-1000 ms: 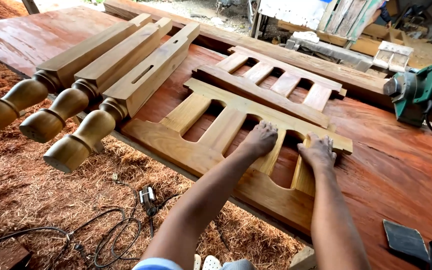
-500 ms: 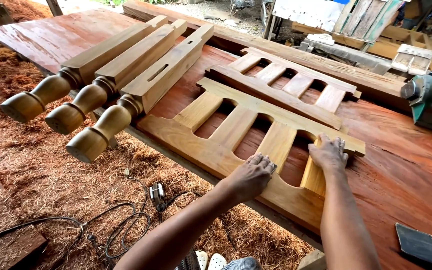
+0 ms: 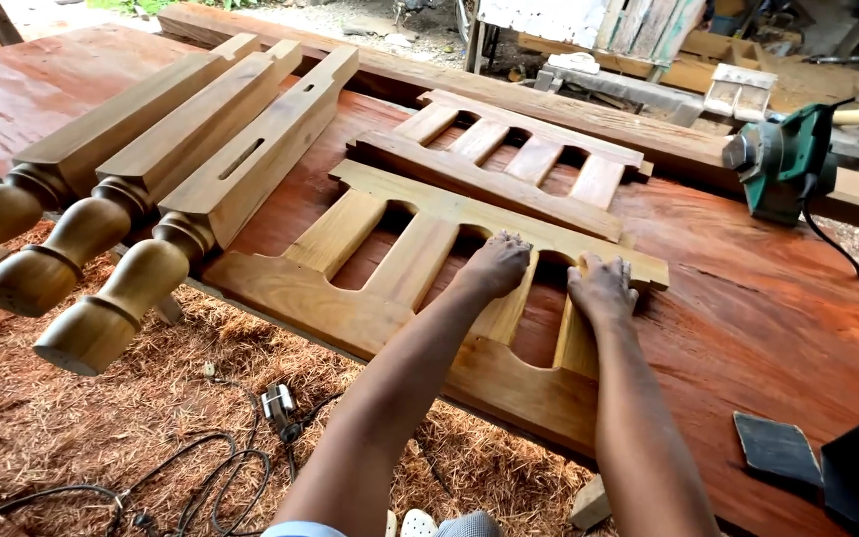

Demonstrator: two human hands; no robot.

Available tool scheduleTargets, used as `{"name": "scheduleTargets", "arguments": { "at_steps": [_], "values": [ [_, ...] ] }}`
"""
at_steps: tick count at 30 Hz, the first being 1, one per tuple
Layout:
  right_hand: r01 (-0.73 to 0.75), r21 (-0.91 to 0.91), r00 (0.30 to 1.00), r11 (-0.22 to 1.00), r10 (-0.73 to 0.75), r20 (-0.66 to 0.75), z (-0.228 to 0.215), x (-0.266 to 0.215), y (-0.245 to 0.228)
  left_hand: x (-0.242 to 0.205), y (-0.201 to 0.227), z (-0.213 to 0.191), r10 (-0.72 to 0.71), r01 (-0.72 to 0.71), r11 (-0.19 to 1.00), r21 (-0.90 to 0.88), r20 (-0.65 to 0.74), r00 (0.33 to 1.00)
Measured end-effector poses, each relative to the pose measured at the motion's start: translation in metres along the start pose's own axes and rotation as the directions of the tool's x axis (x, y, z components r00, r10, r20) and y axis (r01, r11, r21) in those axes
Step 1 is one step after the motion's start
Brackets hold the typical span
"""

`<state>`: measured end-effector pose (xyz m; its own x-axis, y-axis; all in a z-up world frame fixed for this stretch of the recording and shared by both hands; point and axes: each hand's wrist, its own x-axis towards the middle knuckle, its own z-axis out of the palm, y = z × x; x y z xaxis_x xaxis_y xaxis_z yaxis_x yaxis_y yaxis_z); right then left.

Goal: Sanding wooden furniture components by hand in a workshop.

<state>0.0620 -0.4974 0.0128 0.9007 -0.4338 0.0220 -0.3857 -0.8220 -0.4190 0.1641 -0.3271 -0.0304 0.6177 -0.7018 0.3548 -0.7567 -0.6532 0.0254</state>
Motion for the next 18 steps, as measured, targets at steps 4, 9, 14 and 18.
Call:
{"name": "scheduleTargets", "arguments": {
  "at_steps": [4,9,14,18],
  "values": [
    [-0.025,0.034,1.0,0.999,0.025,0.014,-0.009,-0.011,-0.011,-0.05,0.019,-0.031,0.056,-0.056,0.998,-0.034,-0.009,0.998],
    [-0.009,0.033,1.0,0.999,0.009,-0.01,-0.005,-0.016,-0.009,-0.157,0.066,-0.089,0.129,-0.122,0.989,-0.084,0.08,0.988],
    [0.012,0.026,1.0,1.0,-0.011,-0.023,-0.002,-0.014,-0.004,-0.199,0.079,-0.097,0.205,-0.206,0.977,-0.053,-0.034,0.978],
    [0.009,0.019,1.0,1.0,-0.008,-0.016,-0.001,-0.013,-0.001,-0.168,0.076,-0.078,0.13,-0.131,0.991,-0.039,-0.02,0.991]
  ]
}}
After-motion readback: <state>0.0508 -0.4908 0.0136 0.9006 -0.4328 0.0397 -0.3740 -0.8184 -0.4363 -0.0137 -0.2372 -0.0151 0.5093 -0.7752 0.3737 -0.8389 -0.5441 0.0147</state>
